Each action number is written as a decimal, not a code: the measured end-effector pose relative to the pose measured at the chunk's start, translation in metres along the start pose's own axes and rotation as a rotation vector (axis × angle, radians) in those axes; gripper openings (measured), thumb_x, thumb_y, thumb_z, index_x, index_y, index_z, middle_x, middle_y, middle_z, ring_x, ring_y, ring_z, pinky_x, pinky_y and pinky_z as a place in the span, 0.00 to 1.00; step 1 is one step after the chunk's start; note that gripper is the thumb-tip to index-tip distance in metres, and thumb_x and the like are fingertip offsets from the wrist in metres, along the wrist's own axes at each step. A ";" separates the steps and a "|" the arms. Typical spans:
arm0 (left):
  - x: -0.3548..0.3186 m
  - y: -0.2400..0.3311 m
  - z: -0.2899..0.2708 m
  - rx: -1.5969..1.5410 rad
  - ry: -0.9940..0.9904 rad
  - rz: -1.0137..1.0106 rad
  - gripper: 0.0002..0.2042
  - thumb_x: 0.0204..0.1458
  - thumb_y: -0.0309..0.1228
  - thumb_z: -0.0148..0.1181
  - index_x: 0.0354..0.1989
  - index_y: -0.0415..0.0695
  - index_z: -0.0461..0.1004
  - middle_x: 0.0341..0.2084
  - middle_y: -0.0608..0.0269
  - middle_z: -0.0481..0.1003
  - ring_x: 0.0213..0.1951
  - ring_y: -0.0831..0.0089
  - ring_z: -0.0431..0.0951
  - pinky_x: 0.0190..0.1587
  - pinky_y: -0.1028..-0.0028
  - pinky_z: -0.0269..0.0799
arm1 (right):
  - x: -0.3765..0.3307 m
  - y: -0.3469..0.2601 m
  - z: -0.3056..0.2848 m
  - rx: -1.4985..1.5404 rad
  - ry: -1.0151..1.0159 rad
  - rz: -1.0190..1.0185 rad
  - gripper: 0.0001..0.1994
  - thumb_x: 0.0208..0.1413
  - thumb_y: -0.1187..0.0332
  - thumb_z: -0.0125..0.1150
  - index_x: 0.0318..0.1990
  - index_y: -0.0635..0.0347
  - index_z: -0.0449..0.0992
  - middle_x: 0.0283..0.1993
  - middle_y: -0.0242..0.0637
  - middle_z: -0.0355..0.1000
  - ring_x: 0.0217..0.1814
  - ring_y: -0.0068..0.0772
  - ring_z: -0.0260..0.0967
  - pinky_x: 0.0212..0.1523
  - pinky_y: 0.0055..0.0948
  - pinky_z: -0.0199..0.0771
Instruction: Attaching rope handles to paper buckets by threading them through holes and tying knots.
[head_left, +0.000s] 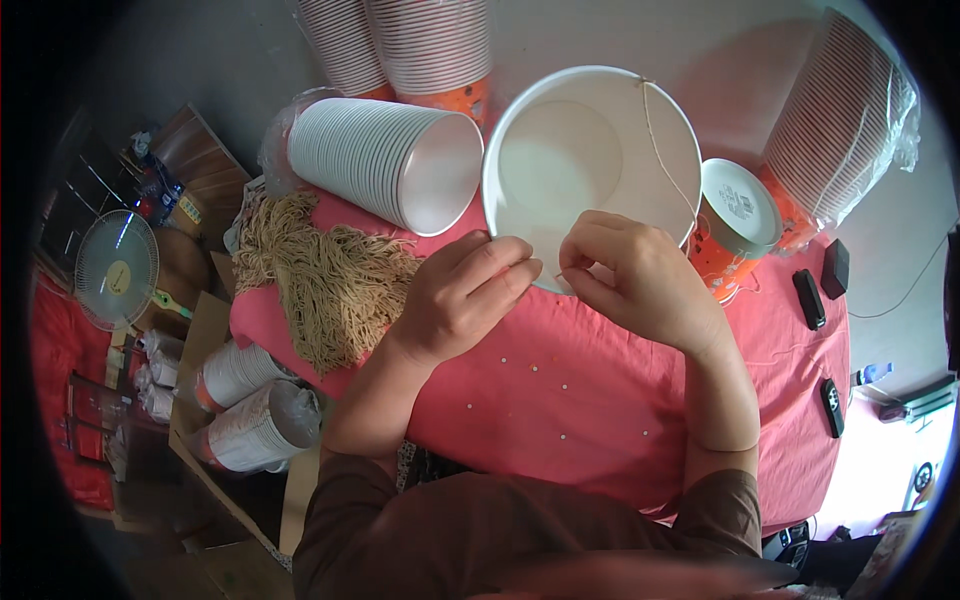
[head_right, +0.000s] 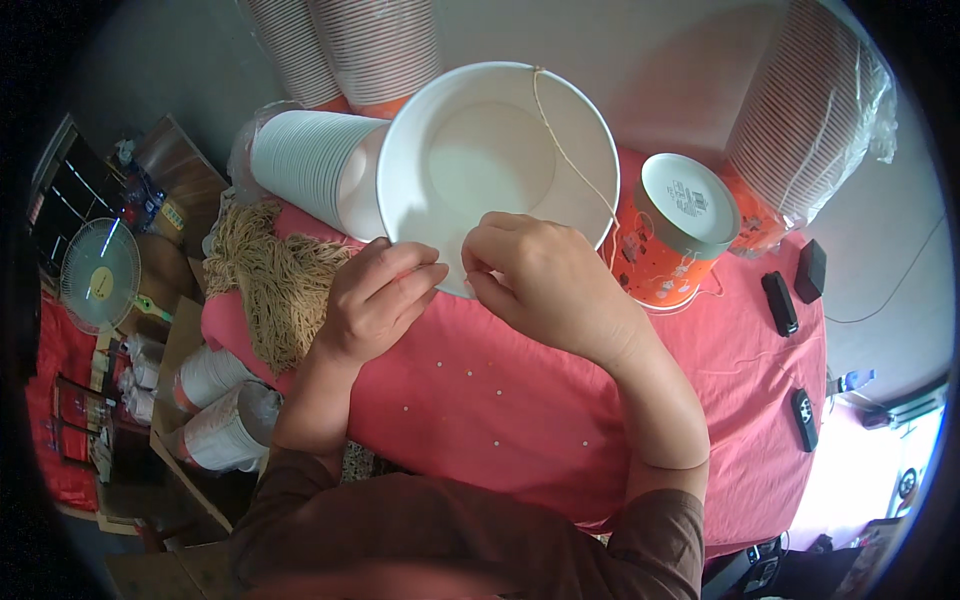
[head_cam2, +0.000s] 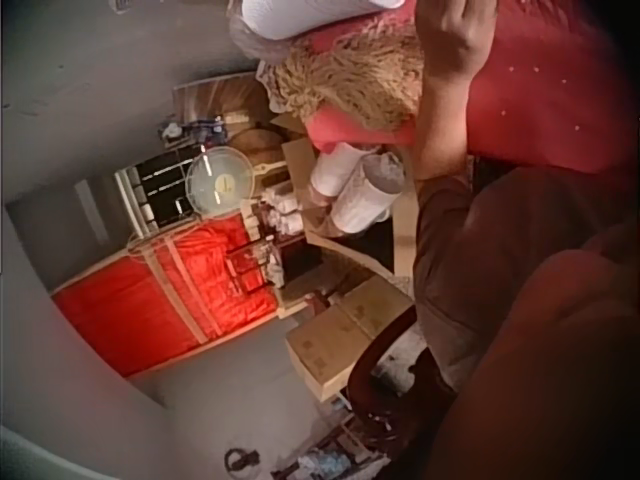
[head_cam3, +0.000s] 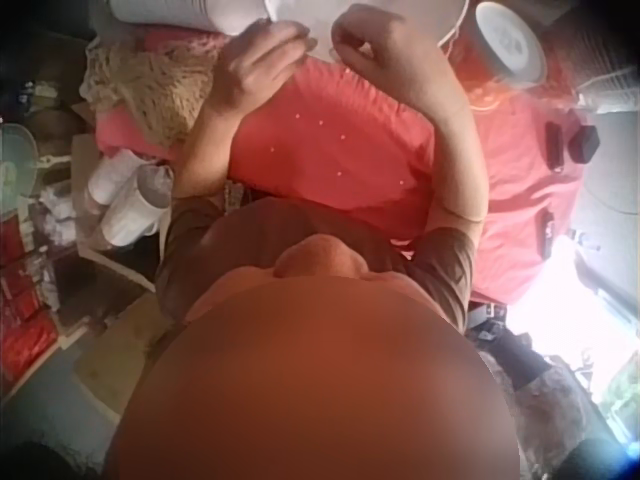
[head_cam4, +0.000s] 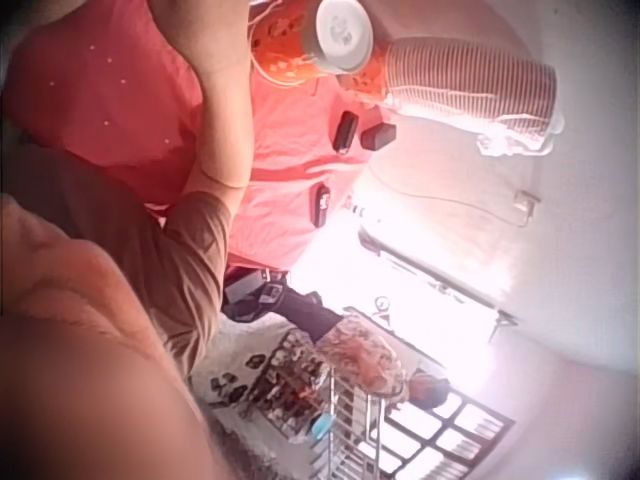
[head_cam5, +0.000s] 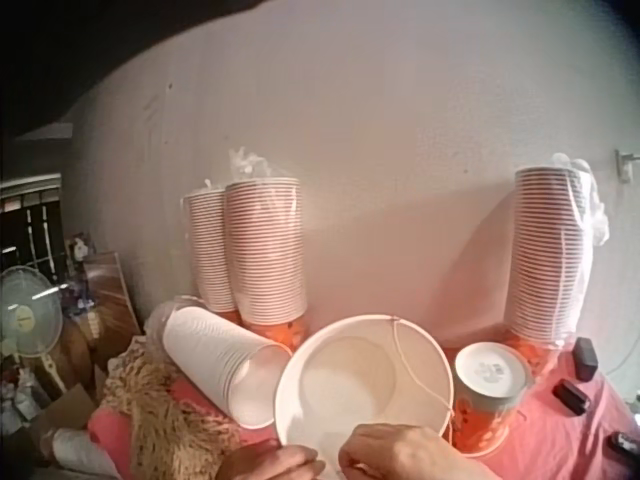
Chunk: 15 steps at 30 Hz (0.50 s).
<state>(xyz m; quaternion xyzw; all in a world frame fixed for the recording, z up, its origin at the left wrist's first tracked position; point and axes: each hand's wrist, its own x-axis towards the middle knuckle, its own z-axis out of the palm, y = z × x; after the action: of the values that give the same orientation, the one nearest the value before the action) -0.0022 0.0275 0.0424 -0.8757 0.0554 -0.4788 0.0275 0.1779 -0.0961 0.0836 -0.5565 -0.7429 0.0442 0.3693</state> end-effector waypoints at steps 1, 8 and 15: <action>0.001 0.000 -0.001 0.019 -0.003 0.020 0.10 0.40 0.21 0.63 0.35 0.38 0.77 0.35 0.62 0.72 0.28 0.70 0.73 0.29 0.72 0.73 | 0.000 -0.001 -0.001 0.000 0.002 -0.002 0.04 0.48 0.78 0.61 0.30 0.64 0.71 0.28 0.38 0.69 0.28 0.37 0.69 0.29 0.32 0.69; -0.002 -0.001 0.000 0.061 0.027 0.087 0.11 0.41 0.22 0.62 0.35 0.37 0.77 0.38 0.61 0.73 0.29 0.70 0.73 0.29 0.73 0.72 | 0.000 -0.004 -0.004 -0.023 -0.023 0.007 0.04 0.49 0.74 0.60 0.30 0.62 0.71 0.29 0.39 0.70 0.33 0.45 0.72 0.32 0.40 0.71; -0.004 0.000 0.000 0.072 0.025 0.109 0.10 0.43 0.23 0.61 0.36 0.37 0.77 0.40 0.62 0.73 0.30 0.69 0.74 0.31 0.73 0.74 | -0.002 -0.004 -0.004 -0.017 -0.028 0.011 0.04 0.49 0.74 0.60 0.30 0.61 0.71 0.29 0.39 0.70 0.33 0.46 0.72 0.32 0.40 0.71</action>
<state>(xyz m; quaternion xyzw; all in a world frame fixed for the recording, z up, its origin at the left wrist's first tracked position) -0.0045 0.0282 0.0397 -0.8639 0.0861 -0.4890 0.0844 0.1766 -0.1006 0.0875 -0.5631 -0.7452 0.0478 0.3541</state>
